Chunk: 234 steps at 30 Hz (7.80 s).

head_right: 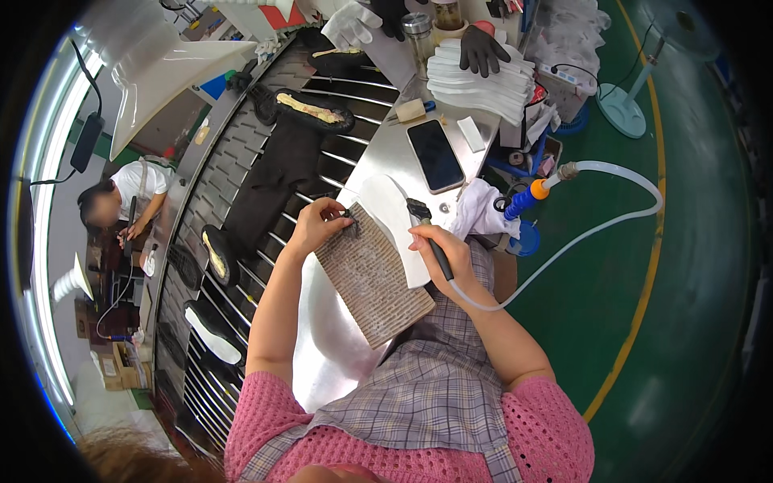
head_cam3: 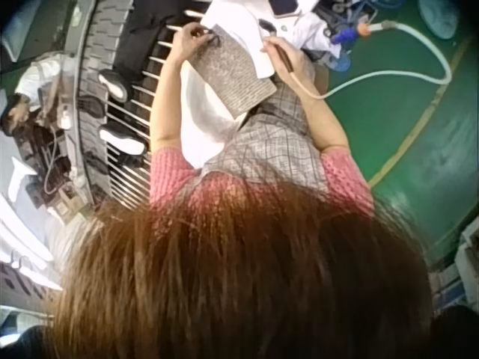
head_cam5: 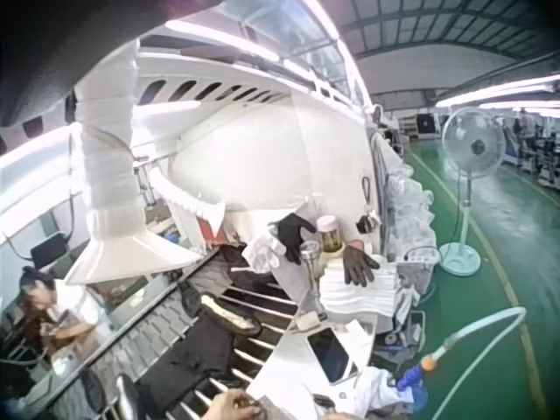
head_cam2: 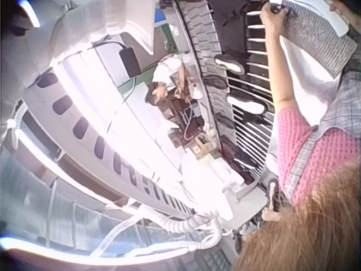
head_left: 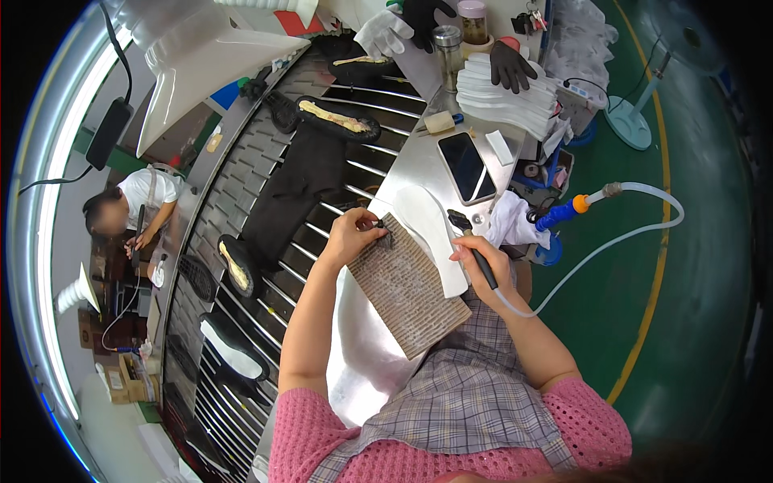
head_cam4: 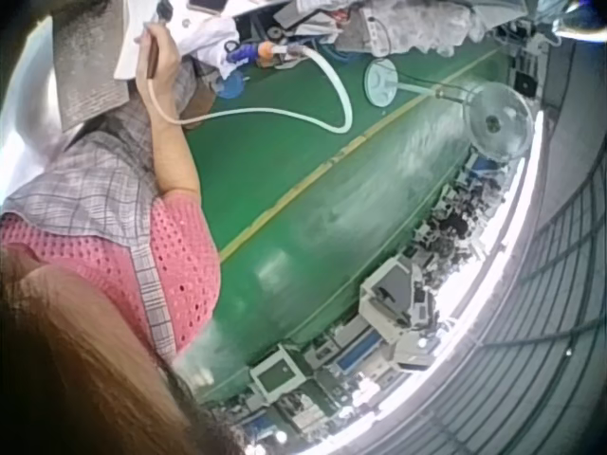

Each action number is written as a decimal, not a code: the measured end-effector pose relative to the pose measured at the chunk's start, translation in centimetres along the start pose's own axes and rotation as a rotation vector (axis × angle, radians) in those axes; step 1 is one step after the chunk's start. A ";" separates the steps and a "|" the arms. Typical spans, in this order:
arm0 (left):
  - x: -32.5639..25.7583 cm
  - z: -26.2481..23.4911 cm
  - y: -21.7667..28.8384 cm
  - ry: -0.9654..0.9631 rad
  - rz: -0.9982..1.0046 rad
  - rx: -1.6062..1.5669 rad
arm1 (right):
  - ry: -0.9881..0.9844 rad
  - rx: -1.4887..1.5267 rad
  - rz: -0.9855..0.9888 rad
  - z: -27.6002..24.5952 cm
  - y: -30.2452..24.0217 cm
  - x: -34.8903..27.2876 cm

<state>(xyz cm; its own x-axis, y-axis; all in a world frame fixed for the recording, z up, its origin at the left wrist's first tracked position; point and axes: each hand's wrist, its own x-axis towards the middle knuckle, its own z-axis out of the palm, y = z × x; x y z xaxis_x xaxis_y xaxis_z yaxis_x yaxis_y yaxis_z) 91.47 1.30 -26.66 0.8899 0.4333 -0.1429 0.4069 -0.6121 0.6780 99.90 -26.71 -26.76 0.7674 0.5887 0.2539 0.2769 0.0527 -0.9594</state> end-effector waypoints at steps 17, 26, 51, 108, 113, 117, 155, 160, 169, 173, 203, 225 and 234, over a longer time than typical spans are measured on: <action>-4.0 -1.5 1.5 0.114 -0.182 -1.254 | -0.095 0.054 -0.011 0.1 -3.5 -1.1; -12.4 -0.5 8.0 0.157 -0.281 -2.132 | -0.073 0.127 -0.276 0.1 -8.7 -2.0; -16.2 1.6 10.2 0.252 -0.329 -2.033 | -0.153 -0.056 -0.732 3.3 -11.5 -1.3; -15.6 -11.1 12.9 1.124 1.078 0.483 | 0.056 0.335 -0.039 -0.3 -8.3 1.1; -16.6 -15.4 18.4 1.356 0.870 0.491 | -0.039 0.370 -0.044 1.3 -7.1 1.0; -17.4 -19.1 22.8 1.511 0.986 0.484 | -0.034 0.375 -0.033 0.9 -5.2 -0.1; -10.6 -12.8 19.1 0.824 0.396 -0.631 | -0.029 0.356 0.105 -2.3 -0.8 -1.5; -11.4 -14.8 20.0 0.583 0.307 -0.310 | -0.063 0.267 0.127 -1.9 -2.1 -1.0; -14.1 -16.4 19.1 1.073 0.634 -0.229 | -0.041 0.291 0.157 -3.3 -0.1 -1.0; -15.7 -22.9 25.5 1.468 0.824 0.151 | -0.049 0.314 0.158 -3.3 -0.9 -0.4; 5.4 -50.8 43.7 1.517 -0.030 0.860 | -0.113 0.480 0.053 -2.2 -3.6 6.2; 6.1 -48.1 44.3 1.423 -0.186 0.997 | -0.135 0.527 -0.004 -4.6 -3.6 6.9; 5.8 -48.5 43.9 1.769 0.468 1.057 | -0.159 0.456 -0.025 -4.2 -4.3 6.3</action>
<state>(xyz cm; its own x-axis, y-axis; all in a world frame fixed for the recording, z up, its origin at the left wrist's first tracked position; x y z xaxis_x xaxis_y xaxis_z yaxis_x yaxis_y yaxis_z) 104.52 9.02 37.27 0.1004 -0.2010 0.9744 0.7649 -0.6107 -0.2048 105.94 -26.60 -20.58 0.6562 0.6968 0.2896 -0.0150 0.3958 -0.9182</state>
